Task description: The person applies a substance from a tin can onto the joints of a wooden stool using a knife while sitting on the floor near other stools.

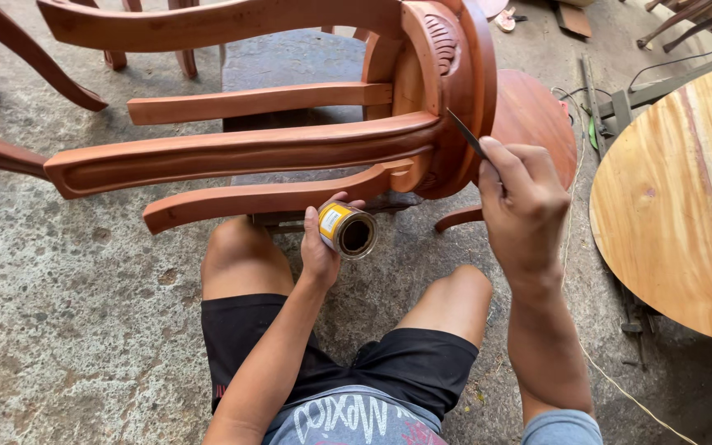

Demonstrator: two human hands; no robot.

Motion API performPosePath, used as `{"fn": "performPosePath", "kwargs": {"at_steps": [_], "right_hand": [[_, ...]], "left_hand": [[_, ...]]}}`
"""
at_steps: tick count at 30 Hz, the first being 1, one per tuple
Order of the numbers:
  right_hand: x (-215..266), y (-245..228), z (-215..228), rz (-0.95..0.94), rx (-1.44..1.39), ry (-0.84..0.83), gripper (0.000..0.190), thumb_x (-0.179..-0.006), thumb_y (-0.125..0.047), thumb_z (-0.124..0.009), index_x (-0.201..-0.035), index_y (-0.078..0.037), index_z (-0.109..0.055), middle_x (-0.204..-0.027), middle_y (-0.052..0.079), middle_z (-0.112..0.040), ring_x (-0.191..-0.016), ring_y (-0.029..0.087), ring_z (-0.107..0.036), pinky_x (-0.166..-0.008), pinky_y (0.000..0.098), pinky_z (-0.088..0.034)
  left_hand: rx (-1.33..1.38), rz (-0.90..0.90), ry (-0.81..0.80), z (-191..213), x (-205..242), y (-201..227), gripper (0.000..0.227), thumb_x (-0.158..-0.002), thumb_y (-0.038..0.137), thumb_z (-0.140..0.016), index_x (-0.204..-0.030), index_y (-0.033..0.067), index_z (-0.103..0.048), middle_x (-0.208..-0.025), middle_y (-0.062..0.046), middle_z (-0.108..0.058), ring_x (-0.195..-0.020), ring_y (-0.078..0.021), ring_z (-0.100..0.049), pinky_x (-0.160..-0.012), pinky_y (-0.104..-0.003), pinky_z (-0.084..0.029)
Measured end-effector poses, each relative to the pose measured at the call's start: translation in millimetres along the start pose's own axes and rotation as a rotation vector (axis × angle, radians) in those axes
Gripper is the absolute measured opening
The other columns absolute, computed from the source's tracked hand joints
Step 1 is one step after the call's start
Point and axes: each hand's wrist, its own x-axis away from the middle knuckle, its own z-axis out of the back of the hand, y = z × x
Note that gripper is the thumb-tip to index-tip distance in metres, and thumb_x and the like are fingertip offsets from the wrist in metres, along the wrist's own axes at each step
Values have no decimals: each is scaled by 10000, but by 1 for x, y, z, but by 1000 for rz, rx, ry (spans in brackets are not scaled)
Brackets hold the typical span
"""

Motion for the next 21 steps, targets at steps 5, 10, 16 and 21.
{"fn": "performPosePath", "kwargs": {"at_steps": [5,10,16,21], "right_hand": [[-4,-2,-9,9,188,-9,271,-960,-7,-778,-1216,-97,-781,-1036,83,-693,-788,249,-686,-698,383,-553],[-2,-5,-4,16,212,-38,261,-969,-28,-769,-1218,-106,-783,-1039,70,-688,-842,249,-691,-732,389,-558],[-2,-7,-4,13,209,-62,249,-974,-38,-782,-1213,-107,-789,-1041,63,-684,-913,235,-686,-788,389,-554],[-1,-8,-5,19,234,-97,255,-957,-49,-791,-1206,-104,-791,-1083,60,-665,-947,241,-654,-816,396,-538]], "left_hand": [[-12,7,16,-2,2,3,715,-1081,555,-222,-1449,-8,-465,-1302,-212,-663,-1130,-247,-689,-977,-381,-605],[29,6,2,0,1,2,709,-1085,550,-231,-1447,-13,-465,-1299,-217,-662,-1122,-249,-692,-973,-383,-606],[39,11,2,3,-1,0,717,-1082,557,-245,-1453,-16,-463,-1308,-224,-657,-1125,-248,-691,-979,-385,-603],[43,14,10,4,-1,0,720,-1076,568,-281,-1454,-17,-462,-1310,-228,-655,-1118,-242,-691,-974,-383,-606]]}}
